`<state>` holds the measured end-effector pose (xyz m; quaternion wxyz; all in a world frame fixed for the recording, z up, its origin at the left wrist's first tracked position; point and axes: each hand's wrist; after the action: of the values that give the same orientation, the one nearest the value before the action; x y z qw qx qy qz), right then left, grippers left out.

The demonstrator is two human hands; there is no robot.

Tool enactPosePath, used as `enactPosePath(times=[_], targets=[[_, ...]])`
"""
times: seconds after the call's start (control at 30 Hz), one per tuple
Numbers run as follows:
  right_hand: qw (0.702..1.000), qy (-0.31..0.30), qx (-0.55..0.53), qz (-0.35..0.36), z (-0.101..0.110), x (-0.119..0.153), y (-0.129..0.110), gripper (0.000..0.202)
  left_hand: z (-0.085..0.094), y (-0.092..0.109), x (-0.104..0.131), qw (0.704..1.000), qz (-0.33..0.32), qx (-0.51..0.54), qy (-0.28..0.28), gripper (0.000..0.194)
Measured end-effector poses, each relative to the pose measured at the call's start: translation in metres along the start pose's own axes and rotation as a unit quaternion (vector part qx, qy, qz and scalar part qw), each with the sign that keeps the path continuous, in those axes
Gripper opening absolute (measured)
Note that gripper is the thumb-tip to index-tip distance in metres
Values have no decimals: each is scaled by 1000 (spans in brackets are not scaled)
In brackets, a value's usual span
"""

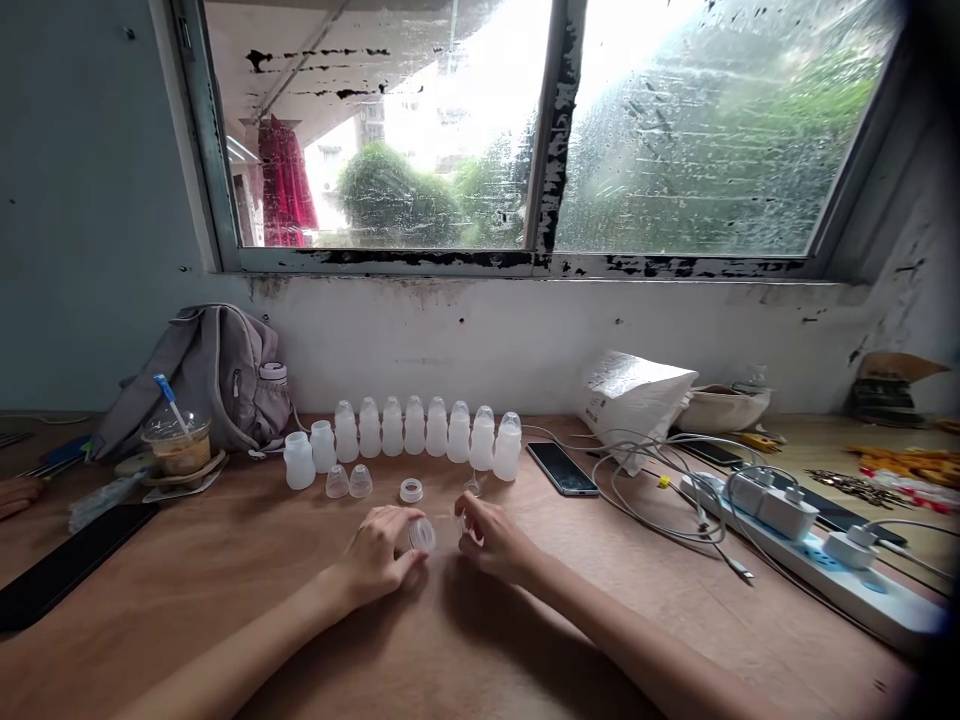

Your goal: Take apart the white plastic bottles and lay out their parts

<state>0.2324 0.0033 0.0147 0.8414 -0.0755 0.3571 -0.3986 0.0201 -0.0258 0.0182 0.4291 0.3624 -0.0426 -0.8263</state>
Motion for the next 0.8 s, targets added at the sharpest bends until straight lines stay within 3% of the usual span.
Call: enactPosePath(times=[0.2,0.33,0.57,0.8], targets=[[990,95,92,-40,7,-47,38,17,-15,-17,-46,999,-2,-31,16,33],[992,59,101,-40,-8,-64,52,14,-34,-30,-67,997,34,-74,-1,32],[996,46,54,-53,-32,-55,70,15,-58,-54,-54,991,71,-103,-53,37],[995,60,-26,-73,-35,-54,79,22,-53,-47,-48,992,43,-104,-51,51]])
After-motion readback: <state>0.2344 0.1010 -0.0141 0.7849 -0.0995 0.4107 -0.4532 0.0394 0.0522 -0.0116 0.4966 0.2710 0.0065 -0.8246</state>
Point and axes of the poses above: each hand's wrist, its own x-axis away from the middle knuckle, its own z-axis out of the back of the hand, y = z × x, and after that the axes turned 7 degrees about y, right-handed
